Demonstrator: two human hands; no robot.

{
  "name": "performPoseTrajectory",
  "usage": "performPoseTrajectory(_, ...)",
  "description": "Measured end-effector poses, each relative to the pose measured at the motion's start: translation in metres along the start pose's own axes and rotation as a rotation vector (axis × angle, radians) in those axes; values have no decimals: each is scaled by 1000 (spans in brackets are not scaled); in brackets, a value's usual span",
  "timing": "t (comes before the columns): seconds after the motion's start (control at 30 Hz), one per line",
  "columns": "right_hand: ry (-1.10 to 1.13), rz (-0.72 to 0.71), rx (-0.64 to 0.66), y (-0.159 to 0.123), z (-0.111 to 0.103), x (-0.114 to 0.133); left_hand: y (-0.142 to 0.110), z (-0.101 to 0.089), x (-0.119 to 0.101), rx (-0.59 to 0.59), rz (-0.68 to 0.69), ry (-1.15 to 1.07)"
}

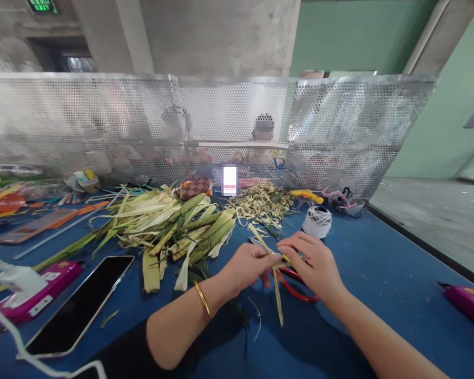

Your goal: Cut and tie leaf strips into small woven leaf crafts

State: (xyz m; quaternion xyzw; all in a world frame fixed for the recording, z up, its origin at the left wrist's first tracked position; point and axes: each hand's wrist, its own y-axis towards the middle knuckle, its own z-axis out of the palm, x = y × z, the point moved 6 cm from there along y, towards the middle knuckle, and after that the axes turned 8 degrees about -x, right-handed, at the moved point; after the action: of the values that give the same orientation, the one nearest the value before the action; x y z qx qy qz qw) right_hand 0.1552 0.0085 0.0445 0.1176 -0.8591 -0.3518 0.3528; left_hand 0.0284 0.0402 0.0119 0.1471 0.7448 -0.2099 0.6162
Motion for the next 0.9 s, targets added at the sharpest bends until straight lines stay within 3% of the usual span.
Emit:
performPoseTrajectory(0.1, 180, 193, 193, -1, 17, -11, -9, 17, 1, 142, -11, 34)
performPoseTrajectory(0.17, 321, 309, 311, -5, 27, -14, -12, 22, 5, 173, -33, 72)
performPoseTrajectory(0.27, 382, 365, 270, -6, 25, -13, -8, 20, 11, 121, -61, 144)
performPoseTrajectory(0.37, 219, 237, 74, -4, 10, -7, 1, 6, 13, -50, -46, 116)
performPoseTrajectory(0.53, -49, -94, -158, -8, -1, 11, 8, -10, 20, -265, -142, -218)
performPoseTrajectory(0.67, -129, -278, -174, -13, 3, 24, 7, -7, 20, -259, -146, -373)
performPoseTrajectory(0.9, -265, -379, -169, -19, 8, 33, 5, -1, 19, -207, -211, -491)
